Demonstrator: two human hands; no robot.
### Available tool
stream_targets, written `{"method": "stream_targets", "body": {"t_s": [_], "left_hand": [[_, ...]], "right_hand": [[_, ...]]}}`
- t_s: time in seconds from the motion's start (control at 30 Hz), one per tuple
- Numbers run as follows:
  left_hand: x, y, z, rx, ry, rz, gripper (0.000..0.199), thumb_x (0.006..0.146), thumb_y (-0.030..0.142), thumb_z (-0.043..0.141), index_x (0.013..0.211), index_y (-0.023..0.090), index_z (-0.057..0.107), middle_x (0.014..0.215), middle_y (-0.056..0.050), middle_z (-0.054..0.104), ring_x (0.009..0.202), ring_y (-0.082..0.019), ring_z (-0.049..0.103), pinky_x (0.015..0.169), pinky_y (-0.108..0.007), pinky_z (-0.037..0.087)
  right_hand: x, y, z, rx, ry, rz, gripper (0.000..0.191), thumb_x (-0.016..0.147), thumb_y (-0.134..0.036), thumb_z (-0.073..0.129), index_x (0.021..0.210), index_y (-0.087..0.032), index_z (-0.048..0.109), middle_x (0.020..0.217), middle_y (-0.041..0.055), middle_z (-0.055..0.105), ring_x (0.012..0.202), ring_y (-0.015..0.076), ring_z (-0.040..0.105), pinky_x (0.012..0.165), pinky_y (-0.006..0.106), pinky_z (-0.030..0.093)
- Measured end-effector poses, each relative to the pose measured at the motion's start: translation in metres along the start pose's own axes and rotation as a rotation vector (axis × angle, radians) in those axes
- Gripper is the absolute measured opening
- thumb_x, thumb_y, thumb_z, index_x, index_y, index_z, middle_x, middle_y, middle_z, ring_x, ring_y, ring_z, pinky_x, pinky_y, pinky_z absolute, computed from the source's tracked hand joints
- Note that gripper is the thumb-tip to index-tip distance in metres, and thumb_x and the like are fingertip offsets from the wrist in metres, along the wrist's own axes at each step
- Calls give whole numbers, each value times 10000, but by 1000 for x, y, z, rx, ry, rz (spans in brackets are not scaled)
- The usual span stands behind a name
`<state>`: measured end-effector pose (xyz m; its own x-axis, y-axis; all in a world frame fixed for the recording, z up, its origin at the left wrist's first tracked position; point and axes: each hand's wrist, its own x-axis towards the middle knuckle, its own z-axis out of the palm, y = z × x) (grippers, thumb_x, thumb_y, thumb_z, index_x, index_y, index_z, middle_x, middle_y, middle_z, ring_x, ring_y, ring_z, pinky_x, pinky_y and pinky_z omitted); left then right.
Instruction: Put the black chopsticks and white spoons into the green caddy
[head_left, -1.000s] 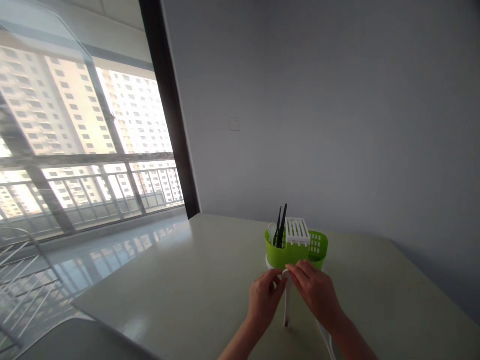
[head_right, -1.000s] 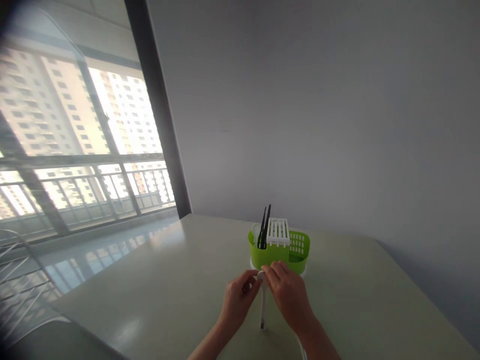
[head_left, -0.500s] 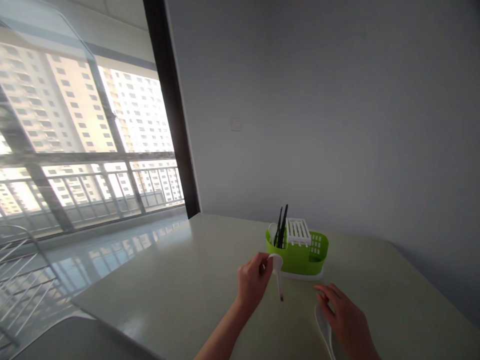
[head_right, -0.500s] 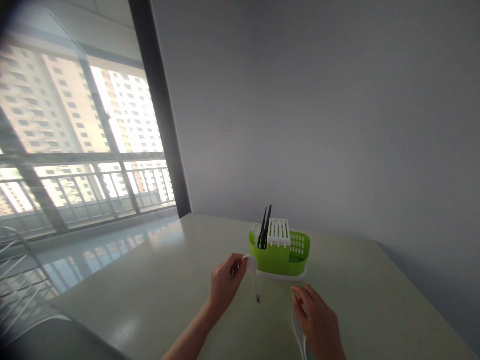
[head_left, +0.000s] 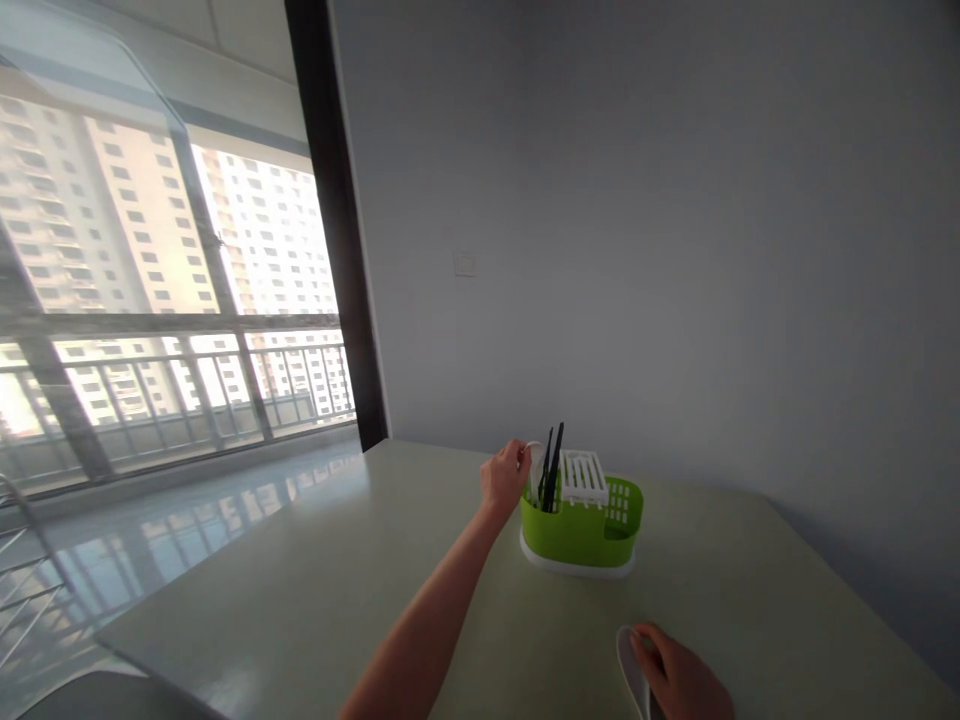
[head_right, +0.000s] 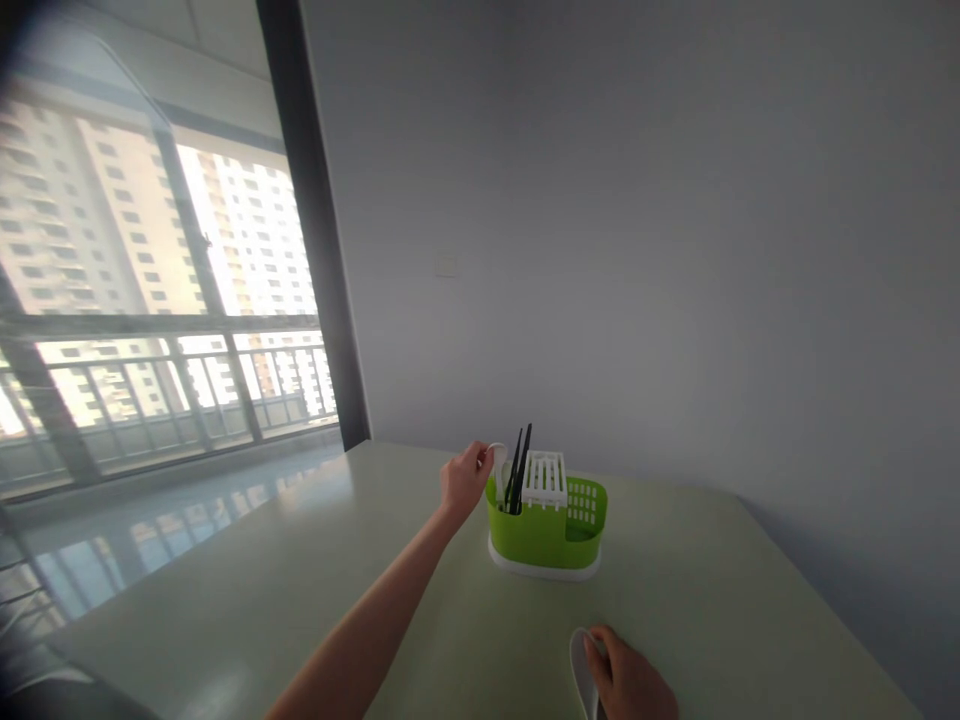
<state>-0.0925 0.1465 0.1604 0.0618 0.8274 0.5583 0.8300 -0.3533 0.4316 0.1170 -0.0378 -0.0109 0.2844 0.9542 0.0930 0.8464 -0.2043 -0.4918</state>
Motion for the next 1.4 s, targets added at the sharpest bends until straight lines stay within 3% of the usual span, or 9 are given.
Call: {"method": "stream_targets", "body": {"t_s": [0.13, 0.37, 0.63, 0.77, 0.83, 1.0, 1.1, 1.23, 1.4], "left_hand": [[-4, -7, 16, 75, -115, -44, 291, 901, 393, 352, 919, 236, 596, 883, -13, 682, 790, -143, 613, 626, -214, 339], [-6, -15, 33, 110, -174, -54, 206, 848, 336, 440, 868, 228, 614, 869, -24, 674, 763, -158, 614, 620, -225, 368], [-14, -17, 24, 19, -120, -16, 273, 832, 318, 467, 1099, 285, 509, 892, 28, 648, 761, -121, 594, 590, -203, 343], [-42, -18, 18, -184, 14, -7, 262, 851, 326, 427, 1091, 276, 518, 836, 47, 629, 681, -87, 559, 601, -186, 344], [-67, -19, 20, -286, 6, 15, 249, 854, 319, 415, 1059, 259, 542, 783, 54, 617, 614, -73, 525, 602, -179, 350], [-134, -15, 33, -457, -207, 82, 221, 829, 280, 453, 973, 219, 610, 693, 45, 599, 549, -69, 470, 575, -174, 354], [-162, -9, 35, -507, -308, 106, 239, 817, 260, 477, 1007, 239, 620, 696, 46, 607, 558, -69, 475, 593, -174, 367], [-175, -2, 28, -520, -380, 111, 304, 812, 266, 494, 1102, 258, 587, 737, 44, 628, 560, -70, 488, 608, -177, 384], [-170, 2, 14, -454, -385, 148, 325, 832, 291, 478, 1149, 275, 552, 789, 37, 645, 587, -80, 518, 615, -185, 389]], "right_hand": [[1, 1, 1, 11, -15, -7, 355, 876, -445, 296, 1007, -281, 582, 928, 22, 700, 888, 231, 644, 748, 344, 457], [2, -3, 1, -21, -34, 6, 373, 880, -434, 281, 1029, -271, 581, 913, 29, 697, 881, 246, 639, 727, 364, 454], [1, -3, 2, -65, 21, -8, 345, 875, -427, 314, 960, -283, 615, 884, 23, 704, 842, 236, 650, 678, 328, 445], [2, -1, 4, -69, 32, -3, 325, 875, -413, 333, 932, -284, 626, 852, 19, 707, 824, 234, 653, 649, 314, 422], [2, -1, 4, -54, 25, -15, 327, 877, -407, 333, 916, -269, 627, 839, 20, 705, 820, 235, 650, 653, 315, 410], [4, -13, -2, 37, 33, -62, 319, 883, -413, 338, 875, -251, 613, 778, 13, 691, 752, 212, 639, 630, 299, 384], [5, -27, -10, 112, 48, -110, 321, 892, -440, 327, 912, -266, 596, 786, 1, 688, 745, 208, 634, 622, 297, 385], [6, -47, -18, 178, 116, -210, 316, 899, -453, 333, 976, -267, 576, 867, 6, 689, 791, 209, 634, 674, 308, 415], [7, -71, -25, 210, 230, -377, 266, 912, -370, 355, 1032, -240, 555, 960, 26, 672, 850, 190, 625, 737, 311, 440]]}}
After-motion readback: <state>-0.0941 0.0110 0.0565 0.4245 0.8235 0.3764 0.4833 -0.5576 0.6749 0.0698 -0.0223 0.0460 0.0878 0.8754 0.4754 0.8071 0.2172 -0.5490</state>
